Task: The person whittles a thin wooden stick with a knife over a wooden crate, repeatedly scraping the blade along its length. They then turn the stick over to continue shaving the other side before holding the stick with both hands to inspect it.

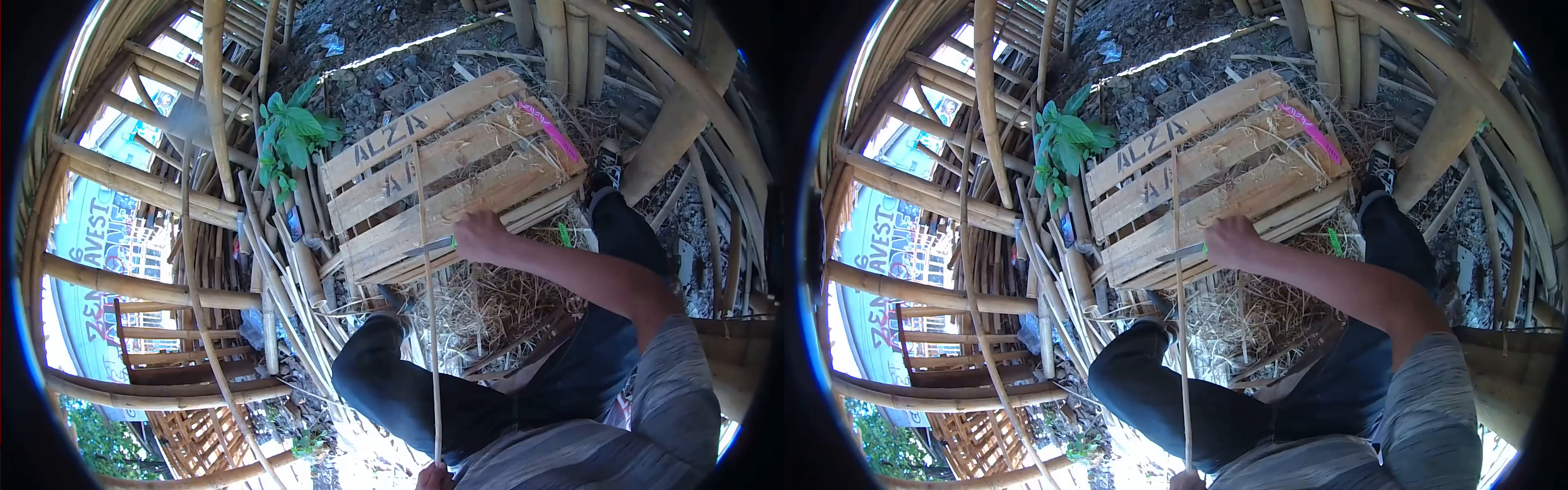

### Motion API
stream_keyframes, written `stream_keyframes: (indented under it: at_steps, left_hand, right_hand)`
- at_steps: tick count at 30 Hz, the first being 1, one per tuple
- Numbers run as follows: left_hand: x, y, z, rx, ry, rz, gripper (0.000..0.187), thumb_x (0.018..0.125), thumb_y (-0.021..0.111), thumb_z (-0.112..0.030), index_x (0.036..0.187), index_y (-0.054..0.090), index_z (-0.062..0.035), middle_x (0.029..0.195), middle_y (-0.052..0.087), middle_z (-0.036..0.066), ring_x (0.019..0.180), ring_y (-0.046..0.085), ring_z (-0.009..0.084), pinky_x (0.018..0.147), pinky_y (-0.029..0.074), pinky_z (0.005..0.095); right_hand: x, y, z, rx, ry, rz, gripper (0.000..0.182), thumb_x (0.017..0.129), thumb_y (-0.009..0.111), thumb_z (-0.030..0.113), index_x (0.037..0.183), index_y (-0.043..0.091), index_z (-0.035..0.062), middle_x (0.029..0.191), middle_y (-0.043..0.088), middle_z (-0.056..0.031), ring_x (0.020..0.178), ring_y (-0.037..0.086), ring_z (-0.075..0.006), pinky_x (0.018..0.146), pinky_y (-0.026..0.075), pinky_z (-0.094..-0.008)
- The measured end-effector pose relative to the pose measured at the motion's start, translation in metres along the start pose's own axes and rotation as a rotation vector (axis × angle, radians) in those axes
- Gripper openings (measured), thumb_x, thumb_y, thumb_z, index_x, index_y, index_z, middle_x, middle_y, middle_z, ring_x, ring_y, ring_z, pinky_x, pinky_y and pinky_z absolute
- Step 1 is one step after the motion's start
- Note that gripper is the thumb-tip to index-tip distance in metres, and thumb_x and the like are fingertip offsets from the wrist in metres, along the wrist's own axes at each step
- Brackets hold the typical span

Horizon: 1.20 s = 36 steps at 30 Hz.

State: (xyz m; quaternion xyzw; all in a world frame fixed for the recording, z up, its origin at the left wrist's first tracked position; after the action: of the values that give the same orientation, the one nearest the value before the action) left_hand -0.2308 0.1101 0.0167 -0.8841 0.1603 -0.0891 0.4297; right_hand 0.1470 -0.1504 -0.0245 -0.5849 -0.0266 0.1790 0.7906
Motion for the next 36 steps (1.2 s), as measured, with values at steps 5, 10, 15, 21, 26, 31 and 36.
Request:
stream_keyframes:
  at_steps: [5, 10, 15, 21, 26, 31, 36]
  left_hand:
    - [-0.043, 0.021, 0.048, -0.074, 0.115, -0.06, 0.01, 0.078, 0.053, 0.0, 0.088, 0.055, -0.0012, 0.064, 0.053, 0.011, 0.056, 0.053, 0.0289, 0.052, 0.043, 0.0397]
    - [-0.063, 0.026, 0.046, -0.438, -0.579, 0.091, 0.011, 0.079, 0.053, -0.002, 0.09, 0.056, -0.0009, 0.065, 0.054, 0.012, 0.058, 0.054, 0.0296, 0.053, 0.044, 0.0399]
    - [-0.074, 0.026, 0.047, -0.482, -0.676, 0.083, 0.012, 0.081, 0.053, -0.005, 0.092, 0.056, -0.0007, 0.066, 0.055, 0.013, 0.059, 0.054, 0.0303, 0.054, 0.044, 0.0401]
    - [-0.088, 0.03, 0.043, -0.467, -0.733, 0.078, 0.014, 0.083, 0.052, -0.007, 0.094, 0.056, -0.0003, 0.068, 0.056, 0.014, 0.06, 0.055, 0.0312, 0.055, 0.045, 0.0403]
    - [-0.095, 0.032, 0.047, -0.434, -0.746, 0.071, 0.016, 0.084, 0.052, -0.01, 0.096, 0.056, 0.0, 0.069, 0.057, 0.015, 0.062, 0.056, 0.0319, 0.056, 0.045, 0.0404]
    - [-0.093, 0.031, 0.052, -0.307, -0.716, 0.113, 0.018, 0.085, 0.052, -0.012, 0.097, 0.056, 0.0003, 0.07, 0.058, 0.016, 0.063, 0.056, 0.0326, 0.056, 0.045, 0.0406]
    - [0.012, -0.032, 0.013, 0.16, -0.615, 0.423, 0.033, 0.087, 0.053, -0.03, 0.102, 0.058, -0.0022, 0.087, 0.062, 0.022, 0.083, 0.06, 0.0337, 0.071, 0.047, 0.0424]
  right_hand:
    - [-0.041, 0.011, 0.052, 0.077, -0.166, 0.127, 0.018, 0.07, 0.052, 0.013, 0.068, 0.062, -0.0015, 0.065, 0.062, -0.0176, 0.061, 0.063, -0.0268, 0.052, 0.05, -0.0404]
    - [-0.001, -0.014, -0.016, 0.013, 0.01, -0.168, 0.019, 0.068, 0.053, 0.013, 0.066, 0.062, -0.0031, 0.063, 0.06, -0.0202, 0.059, 0.062, -0.0282, 0.052, 0.05, -0.0423]
    - [-0.04, 0.021, 0.056, 0.035, -0.201, 0.115, 0.016, 0.07, 0.053, 0.014, 0.065, 0.062, 0.0014, 0.06, 0.06, -0.016, 0.052, 0.06, -0.026, 0.046, 0.048, -0.038]
    - [-0.003, -0.004, 0.014, -0.064, -0.089, -0.078, 0.018, 0.071, 0.053, 0.016, 0.067, 0.063, 0.0015, 0.064, 0.062, -0.0135, 0.057, 0.062, -0.0259, 0.049, 0.049, -0.0379]
    - [-0.054, 0.03, 0.087, -0.011, -0.34, 0.19, 0.017, 0.071, 0.053, 0.015, 0.069, 0.064, 0.0018, 0.068, 0.063, -0.0148, 0.059, 0.063, -0.0273, 0.051, 0.05, -0.0386]
    - [-0.008, 0.022, 0.029, 0.023, -0.142, -0.039, 0.019, 0.069, 0.054, 0.016, 0.073, 0.065, 0.0012, 0.079, 0.064, -0.0186, 0.07, 0.065, -0.0298, 0.057, 0.051, -0.0405]
    - [-0.014, 0.03, 0.023, 0.115, 0.022, 0.07, 0.022, 0.068, 0.056, 0.019, 0.076, 0.066, 0.0012, 0.079, 0.064, -0.0193, 0.075, 0.064, -0.0326, 0.062, 0.052, -0.0404]
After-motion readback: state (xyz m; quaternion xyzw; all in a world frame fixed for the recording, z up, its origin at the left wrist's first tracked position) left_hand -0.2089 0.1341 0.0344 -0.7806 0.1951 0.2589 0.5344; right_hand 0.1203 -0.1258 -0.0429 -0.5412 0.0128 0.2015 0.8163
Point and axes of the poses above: each hand's wrist, its own x-axis towards the middle knuckle, its own y-axis out of the palm, z = x × y, the point moved 5 cm from there along x, towards the middle knuckle
